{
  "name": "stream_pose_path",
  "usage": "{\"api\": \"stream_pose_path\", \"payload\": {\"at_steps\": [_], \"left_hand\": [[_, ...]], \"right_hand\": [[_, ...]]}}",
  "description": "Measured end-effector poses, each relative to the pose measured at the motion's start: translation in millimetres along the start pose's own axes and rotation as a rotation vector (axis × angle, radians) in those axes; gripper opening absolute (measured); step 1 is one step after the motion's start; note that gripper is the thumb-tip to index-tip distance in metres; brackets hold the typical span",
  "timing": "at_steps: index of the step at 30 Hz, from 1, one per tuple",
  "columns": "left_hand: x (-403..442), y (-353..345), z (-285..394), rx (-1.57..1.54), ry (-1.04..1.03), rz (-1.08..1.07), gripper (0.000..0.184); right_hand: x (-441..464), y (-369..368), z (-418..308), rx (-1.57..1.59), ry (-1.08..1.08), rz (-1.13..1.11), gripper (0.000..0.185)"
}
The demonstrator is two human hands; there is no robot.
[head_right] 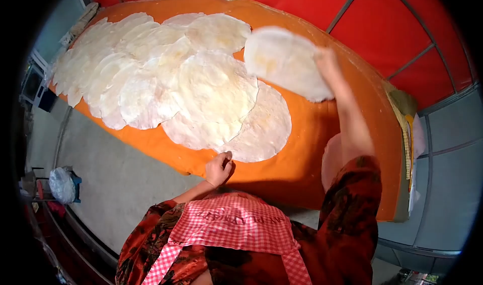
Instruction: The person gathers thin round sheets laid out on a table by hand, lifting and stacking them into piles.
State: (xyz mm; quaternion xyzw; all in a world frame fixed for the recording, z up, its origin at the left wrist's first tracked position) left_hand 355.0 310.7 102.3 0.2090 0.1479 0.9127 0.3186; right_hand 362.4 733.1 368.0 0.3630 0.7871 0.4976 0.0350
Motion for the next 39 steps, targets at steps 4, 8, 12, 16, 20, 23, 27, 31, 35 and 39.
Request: {"api": "stream_pose_path", "payload": {"at_steps": [4, 8, 12, 16, 20, 23, 27, 31, 35, 39], "left_hand": [[26, 35, -7, -0.727, 0.171, 0.091, 0.004], [77, 107, -36, -0.788, 0.455, 0.394, 0.012], [104, 126, -80, -0.850, 0.648, 0.463, 0.030], [116, 126, -85, -0.895, 0.772, 0.446, 0.039], [126, 128, -76, -1.019, 0.779, 0.449, 0.040], [133, 125, -76, -1.101, 0.796, 0.493, 0.040], [136, 121, -85, -1.117, 0.799, 0.495, 0.040], [143, 127, -70, -1.217, 0.847, 0.496, 0.038], [143, 126, -77, -1.254, 0.852, 0.473, 0.033], [148, 129, -74, -1.383, 0.823, 0.480, 0.032]], "right_hand": [[23, 0, -108, -0.241, 0.249, 0.202, 0.024], [-30, -98, -163, -0.112, 0.450, -0.094, 0.024], [-82, -271, -123, -0.320, 0.498, -0.111, 0.023], [-140, -318, -125, -0.324, 0.592, -0.085, 0.014], [-128, -312, -121, -0.264, 0.503, -0.106, 0.017], [-120, -298, -150, -0.194, 0.453, 0.006, 0.022], [-141, -333, -157, -0.265, 0.461, -0.079, 0.024], [-146, -346, -155, -0.246, 0.451, -0.149, 0.025], [-148, -356, -150, -0.230, 0.442, -0.207, 0.028], [-155, -330, -167, -0.183, 0.416, -0.234, 0.050]]}}
Point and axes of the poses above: each hand's wrist, its own x-axis towards the middle knuckle, its own y-axis out of the back of the hand, z = x × y, the point moved 1 cm from there along x, towards the middle knuckle, and after that the axes turned 5 degrees about -x, right-handed, at the moved point
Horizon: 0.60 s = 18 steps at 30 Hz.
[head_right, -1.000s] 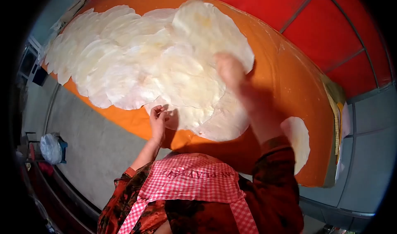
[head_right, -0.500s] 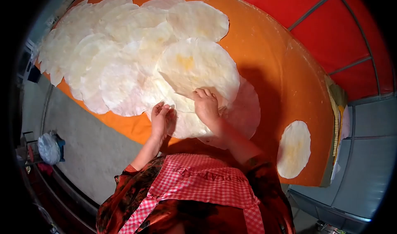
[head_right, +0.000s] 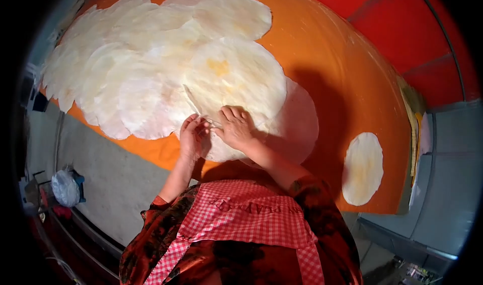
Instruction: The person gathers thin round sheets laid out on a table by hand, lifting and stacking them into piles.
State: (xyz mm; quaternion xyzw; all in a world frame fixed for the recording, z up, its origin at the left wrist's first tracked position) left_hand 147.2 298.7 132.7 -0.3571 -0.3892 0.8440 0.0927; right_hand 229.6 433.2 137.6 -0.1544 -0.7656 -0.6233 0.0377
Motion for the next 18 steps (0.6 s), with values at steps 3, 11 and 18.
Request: {"api": "stream_pose_path", "payload": {"at_steps": [3, 11, 18], "left_hand": [[-3, -7, 4, 0.104, -0.010, -0.046, 0.025], [-28, -14, 5, 0.422, -0.033, -0.191, 0.022], [-68, 16, -55, 0.900, 0.166, -0.773, 0.022]], "right_hand": [[-4, 1, 9, 0.037, -0.035, -0.025, 0.047], [99, 111, 127, 0.564, -0.451, -0.087, 0.022], [-27, 207, 91, 0.722, -0.547, 0.055, 0.012]]}}
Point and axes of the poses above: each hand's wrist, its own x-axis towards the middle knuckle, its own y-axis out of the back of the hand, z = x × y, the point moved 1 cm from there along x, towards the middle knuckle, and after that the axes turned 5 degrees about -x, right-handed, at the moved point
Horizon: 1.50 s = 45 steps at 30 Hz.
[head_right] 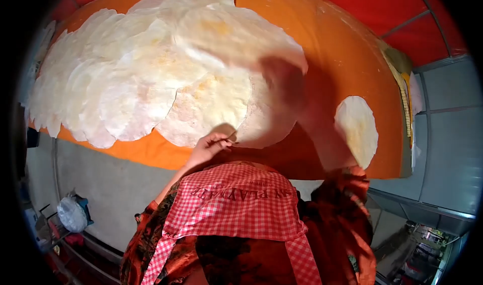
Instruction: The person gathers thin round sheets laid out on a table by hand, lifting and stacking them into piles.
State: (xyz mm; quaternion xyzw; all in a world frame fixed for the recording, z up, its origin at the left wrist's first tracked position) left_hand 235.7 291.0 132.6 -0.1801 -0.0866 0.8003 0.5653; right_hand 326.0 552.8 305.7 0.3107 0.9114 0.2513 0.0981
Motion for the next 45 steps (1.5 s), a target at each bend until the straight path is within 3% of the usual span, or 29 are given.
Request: {"api": "stream_pose_path", "payload": {"at_steps": [1, 2, 3, 4, 6, 9, 10, 12, 13, 14, 17, 18, 19, 20, 21, 22, 24, 25, 26, 29, 31, 35, 37, 40, 42, 45], "left_hand": [[4, -13, -7, 0.406, -0.220, -0.112, 0.022], [9, -18, -19, 0.434, -0.188, -0.156, 0.021], [14, -21, -29, 0.641, -0.334, -0.215, 0.022], [23, -23, -35, 0.853, -0.485, -0.272, 0.024], [33, -32, -39, 1.192, -0.677, -0.380, 0.033], [38, -61, -26, 1.487, -0.961, -0.106, 0.034], [40, -64, -32, 1.554, -0.908, -0.124, 0.038], [40, -76, -31, 1.637, -0.808, -0.119, 0.039], [41, -81, -31, 1.675, -0.759, -0.111, 0.039], [46, -84, -31, 1.589, -0.748, -0.080, 0.036], [66, -93, -18, 1.300, -0.719, 0.042, 0.029], [68, -102, 4, 1.186, -0.716, 0.095, 0.028], [69, -111, 26, 1.071, -0.710, 0.145, 0.027], [74, -118, 45, 1.045, -0.633, 0.203, 0.015], [88, -118, 56, 1.016, -0.597, 0.244, 0.009], [100, -122, 76, 0.984, -0.614, 0.283, 0.019], [115, -136, 139, 0.983, -0.506, 0.330, 0.021], [133, -133, 163, 0.952, -0.667, 0.311, 0.022], [134, -144, 199, 1.077, -0.622, 0.371, 0.023], [119, -183, 270, 1.000, -0.850, 0.351, 0.021], [98, -213, 284, 1.071, -1.286, 0.256, 0.014], [81, -249, 216, 1.417, -1.363, 0.019, 0.020], [83, -245, 144, 1.452, -1.259, -0.193, 0.021], [74, -207, 26, 1.636, -1.050, -0.202, 0.031], [55, -173, -38, 1.608, -0.794, -0.278, 0.038], [13, -163, -41, 1.320, -0.818, -0.266, 0.042]], "right_hand": [[-20, -4, 25, -0.346, 0.251, 0.033, 0.010], [-34, -13, 59, -0.503, 0.374, 0.034, 0.012], [-48, -22, 92, -0.657, 0.501, 0.054, 0.016], [-56, -27, 114, -0.620, 0.507, 0.047, 0.023], [-64, -9, 104, -0.676, 0.473, 0.100, 0.025], [-67, 44, 74, -0.562, 0.483, 0.298, 0.033], [-81, 64, 66, -0.508, 0.219, 0.243, 0.030], [-109, 96, 20, -0.312, 0.325, 0.418, 0.026], [-138, 112, -30, -0.188, -0.035, 0.471, 0.024], [-167, 119, -65, -0.057, -0.391, 0.508, 0.022], [-211, 196, -23, -0.239, 0.012, 0.428, 0.027], [-236, 216, -20, -0.277, 0.038, 0.413, 0.030], [-258, 223, -47, -0.330, -0.091, 0.516, 0.027], [-278, 227, -60, -0.382, -0.222, 0.617, 0.024], [-296, 236, -55, -0.398, -0.224, 0.634, 0.023], [-313, 250, -47, -0.415, -0.226, 0.651, 0.022], [-343, 274, -29, -0.472, -0.273, 0.623, 0.021], [-354, 279, -23, -0.499, -0.299, 0.611, 0.021], [-361, 278, -22, -0.528, -0.313, 0.608, 0.021], [-379, 280, -17, -0.606, -0.345, 0.610, 0.020], [-390, 285, -7, -0.633, -0.348, 0.625, 0.021], [-400, 299, -2, -0.675, -0.385, 0.698, 0.021], [-401, 303, 0, -0.712, -0.390, 0.740, 0.022], [-386, 298, 5, -0.601, -0.318, 0.715, 0.022], [-366, 293, 19, -0.633, -0.263, 0.644, 0.022], [-313, 285, 18, -0.639, -0.228, 0.558, 0.021]]}}
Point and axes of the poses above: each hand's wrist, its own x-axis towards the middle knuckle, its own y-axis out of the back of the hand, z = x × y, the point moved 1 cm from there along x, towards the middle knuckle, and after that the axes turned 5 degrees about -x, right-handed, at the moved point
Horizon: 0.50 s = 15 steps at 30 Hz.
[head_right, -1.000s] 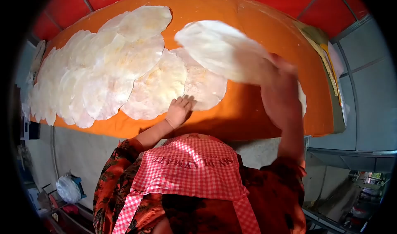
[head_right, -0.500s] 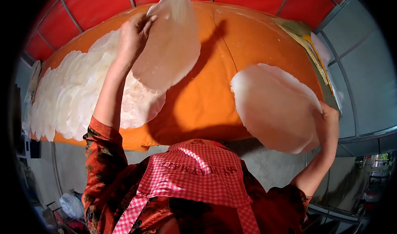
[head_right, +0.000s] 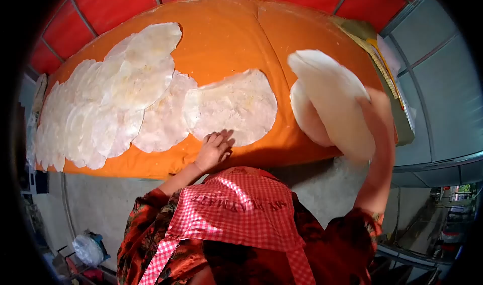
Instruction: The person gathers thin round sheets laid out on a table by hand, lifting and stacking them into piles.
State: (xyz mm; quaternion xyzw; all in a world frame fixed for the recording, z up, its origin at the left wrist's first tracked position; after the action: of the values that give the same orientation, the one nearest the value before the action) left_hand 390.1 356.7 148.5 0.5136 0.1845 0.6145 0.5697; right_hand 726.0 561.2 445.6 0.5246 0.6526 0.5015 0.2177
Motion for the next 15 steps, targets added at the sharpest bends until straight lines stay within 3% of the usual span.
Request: {"api": "stream_pose_path", "payload": {"at_steps": [3, 6, 7, 8, 12, 13, 15], "left_hand": [[-26, 9, 1, -0.200, 0.265, 0.168, 0.031], [-47, -6, -17, -0.666, 0.749, 0.355, 0.017], [-40, 6, -14, -1.107, 1.029, 0.436, 0.009], [-36, 23, -6, -1.307, 1.239, 0.446, 0.011], [-43, 23, -13, -1.606, 1.315, 0.448, 0.027], [-47, 17, -15, -1.648, 1.322, 0.459, 0.032], [-52, 10, -18, -1.746, 1.310, 0.504, 0.036]], "right_hand": [[65, -27, -8, -0.096, 0.040, -0.016, 0.022], [111, -31, -36, -0.075, 0.163, 0.106, 0.021], [112, -27, -55, -0.071, 0.234, 0.161, 0.020], [112, -24, -74, -0.067, 0.305, 0.215, 0.020], [78, -64, -114, -0.039, 0.705, 0.436, 0.024], [63, -106, -96, 0.137, 0.411, 0.269, 0.024], [32, -175, -88, 0.303, 0.387, 0.107, 0.021]]}}
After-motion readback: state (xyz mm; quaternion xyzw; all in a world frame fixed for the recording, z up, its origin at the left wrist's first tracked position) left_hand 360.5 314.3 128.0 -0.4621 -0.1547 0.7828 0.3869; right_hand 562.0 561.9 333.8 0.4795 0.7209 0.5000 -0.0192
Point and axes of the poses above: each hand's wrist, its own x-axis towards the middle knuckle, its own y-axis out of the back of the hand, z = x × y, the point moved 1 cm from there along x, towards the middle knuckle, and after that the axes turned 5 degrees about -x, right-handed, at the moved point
